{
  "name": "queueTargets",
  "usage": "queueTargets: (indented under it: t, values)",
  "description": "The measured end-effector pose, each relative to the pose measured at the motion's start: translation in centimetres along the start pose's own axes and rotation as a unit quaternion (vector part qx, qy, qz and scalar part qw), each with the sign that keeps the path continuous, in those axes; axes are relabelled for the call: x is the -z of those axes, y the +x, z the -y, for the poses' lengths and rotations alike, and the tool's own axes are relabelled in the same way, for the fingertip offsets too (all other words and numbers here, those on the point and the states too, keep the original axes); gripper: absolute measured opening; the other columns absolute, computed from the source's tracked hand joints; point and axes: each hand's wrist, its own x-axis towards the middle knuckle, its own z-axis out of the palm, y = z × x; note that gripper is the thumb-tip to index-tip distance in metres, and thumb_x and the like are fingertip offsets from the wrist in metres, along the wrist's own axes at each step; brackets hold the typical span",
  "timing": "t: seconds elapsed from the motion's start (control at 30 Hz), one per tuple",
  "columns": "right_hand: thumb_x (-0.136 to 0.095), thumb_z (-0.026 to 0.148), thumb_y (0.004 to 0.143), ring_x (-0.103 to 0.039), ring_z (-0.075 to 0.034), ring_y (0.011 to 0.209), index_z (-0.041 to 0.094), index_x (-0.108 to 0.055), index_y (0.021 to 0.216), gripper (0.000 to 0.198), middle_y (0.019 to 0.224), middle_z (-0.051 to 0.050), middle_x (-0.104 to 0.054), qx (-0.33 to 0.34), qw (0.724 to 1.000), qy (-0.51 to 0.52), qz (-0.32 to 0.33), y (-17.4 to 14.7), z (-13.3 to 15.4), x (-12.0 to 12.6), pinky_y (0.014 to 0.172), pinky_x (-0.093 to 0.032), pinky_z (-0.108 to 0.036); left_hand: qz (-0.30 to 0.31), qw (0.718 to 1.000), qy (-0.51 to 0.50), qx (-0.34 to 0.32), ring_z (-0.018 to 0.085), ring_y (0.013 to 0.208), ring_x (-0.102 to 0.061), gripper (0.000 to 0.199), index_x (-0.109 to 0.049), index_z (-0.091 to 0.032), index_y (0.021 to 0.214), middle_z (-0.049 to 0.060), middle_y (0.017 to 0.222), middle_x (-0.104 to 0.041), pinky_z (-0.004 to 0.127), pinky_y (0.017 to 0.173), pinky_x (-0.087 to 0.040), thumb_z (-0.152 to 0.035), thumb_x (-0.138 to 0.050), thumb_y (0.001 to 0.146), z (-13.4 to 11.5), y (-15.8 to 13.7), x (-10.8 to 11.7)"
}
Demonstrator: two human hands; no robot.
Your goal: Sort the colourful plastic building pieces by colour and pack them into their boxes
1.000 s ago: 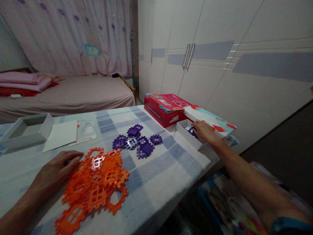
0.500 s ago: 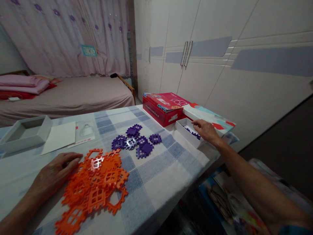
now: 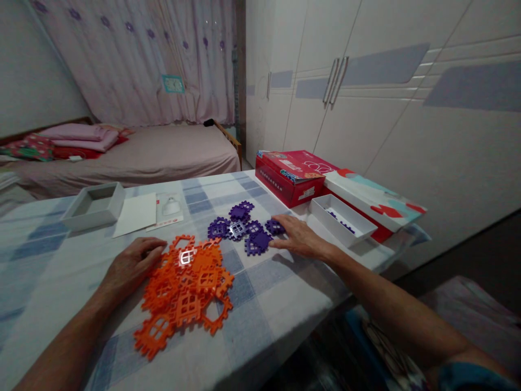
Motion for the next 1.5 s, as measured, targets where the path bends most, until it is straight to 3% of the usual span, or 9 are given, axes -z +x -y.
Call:
queueTargets:
  t: [0.17,0.33,0.43,0.57,0.77,0.87,1.0,1.3,1.5]
  values:
    - [-0.054,0.033,0.087,-0.047,-0.028,0.124,0.015,-0.049,0.135,0.052,0.134,-0.016,-0.054,-0.02,0.997,-0.076,0.008,2.1,-1.1,-2.0,0.102,-0.036,-0.043,0.001,1.0,-0.013,-0.007,0.024,0.1,-0.06,0.05,-0.066,-0.016,0.101,0.01,0.112,-0.062,0.034,0.09,-0.045,-0.053,-0.04,0.079,-0.2,-0.1,-0.1]
    - [-0.06,0.031,0.08,-0.056,-0.025,0.106,0.009,-0.057,0.125,0.05,0.116,-0.015,-0.061,-0.042,0.996,-0.069,-0.048,2.3,-2.2,-1.4,0.094,-0.042,-0.035,0.001,1.0,-0.015,-0.002,0.024,0.096,-0.06,0.05,-0.066,-0.016,0.1,0.01,0.111,-0.061,0.034,0.087,-0.045,-0.052,-0.04,0.079,-0.7,-0.2,0.0]
    - [-0.061,0.031,0.078,-0.057,-0.024,0.104,0.009,-0.057,0.124,0.051,0.113,-0.014,-0.061,-0.052,0.995,-0.032,-0.077,2.0,-1.0,-0.8,0.094,-0.042,-0.034,-0.001,1.0,-0.017,-0.003,0.023,0.096,-0.06,0.05,-0.067,-0.016,0.099,0.01,0.111,-0.062,0.034,0.087,-0.045,-0.052,-0.04,0.079,-0.8,-0.2,0.0]
    - [-0.062,0.034,0.079,-0.056,-0.022,0.105,0.014,-0.058,0.123,0.048,0.113,-0.011,-0.061,-0.002,0.999,0.007,-0.053,1.6,2.1,-1.4,0.095,-0.042,-0.033,-0.003,1.0,-0.008,-0.007,0.022,0.094,-0.061,0.048,-0.067,-0.016,0.1,0.009,0.111,-0.063,0.032,0.085,-0.046,-0.051,-0.041,0.08,-0.8,-0.3,0.1]
    - [-0.067,0.057,0.072,-0.044,-0.034,0.124,0.017,-0.042,0.138,0.081,0.138,-0.018,-0.046,-0.004,0.998,-0.056,-0.013,1.6,4.5,-4.2,0.099,-0.036,-0.049,0.0,1.0,-0.009,-0.017,0.022,0.095,-0.06,0.045,-0.066,-0.016,0.1,0.01,0.111,-0.063,0.033,0.086,-0.046,-0.049,-0.041,0.082,-0.7,-0.3,0.2]
    - [-0.063,0.049,0.077,-0.047,-0.032,0.12,0.016,-0.043,0.137,0.071,0.134,-0.017,-0.05,-0.009,0.997,-0.072,-0.007,1.7,4.6,-4.5,0.099,-0.037,-0.046,-0.001,1.0,-0.007,-0.017,0.022,0.095,-0.06,0.046,-0.066,-0.016,0.099,0.011,0.111,-0.063,0.033,0.086,-0.046,-0.049,-0.041,0.082,-0.8,-0.3,0.2]
    - [-0.06,0.036,0.078,-0.051,-0.029,0.112,0.015,-0.053,0.127,0.054,0.122,-0.016,-0.057,-0.003,0.997,-0.08,-0.02,1.6,4.4,-4.0,0.096,-0.041,-0.04,-0.001,1.0,-0.004,-0.008,0.022,0.095,-0.061,0.046,-0.067,-0.016,0.099,0.01,0.11,-0.063,0.033,0.086,-0.046,-0.049,-0.041,0.081,-1.2,-0.4,0.3]
    - [-0.063,0.025,0.07,-0.054,-0.025,0.109,0.013,-0.056,0.123,0.054,0.116,-0.013,-0.061,0.019,0.997,0.009,-0.072,0.6,2.7,-3.3,0.099,-0.04,-0.038,-0.001,1.0,-0.003,-0.009,0.023,0.092,-0.062,0.048,-0.067,-0.016,0.099,0.011,0.111,-0.064,0.034,0.085,-0.047,-0.052,-0.041,0.079,-0.7,-0.2,0.2]
    - [-0.061,0.03,0.074,-0.058,-0.024,0.103,0.015,-0.058,0.118,0.046,0.112,-0.011,-0.063,-0.035,0.98,-0.001,-0.194,-1.3,-1.7,2.3,0.094,-0.045,-0.037,-0.003,1.0,0.004,-0.01,0.026,0.097,-0.063,0.05,-0.068,-0.019,0.099,0.01,0.112,-0.064,0.035,0.085,-0.048,-0.055,-0.042,0.077,0.6,0.4,-0.2]
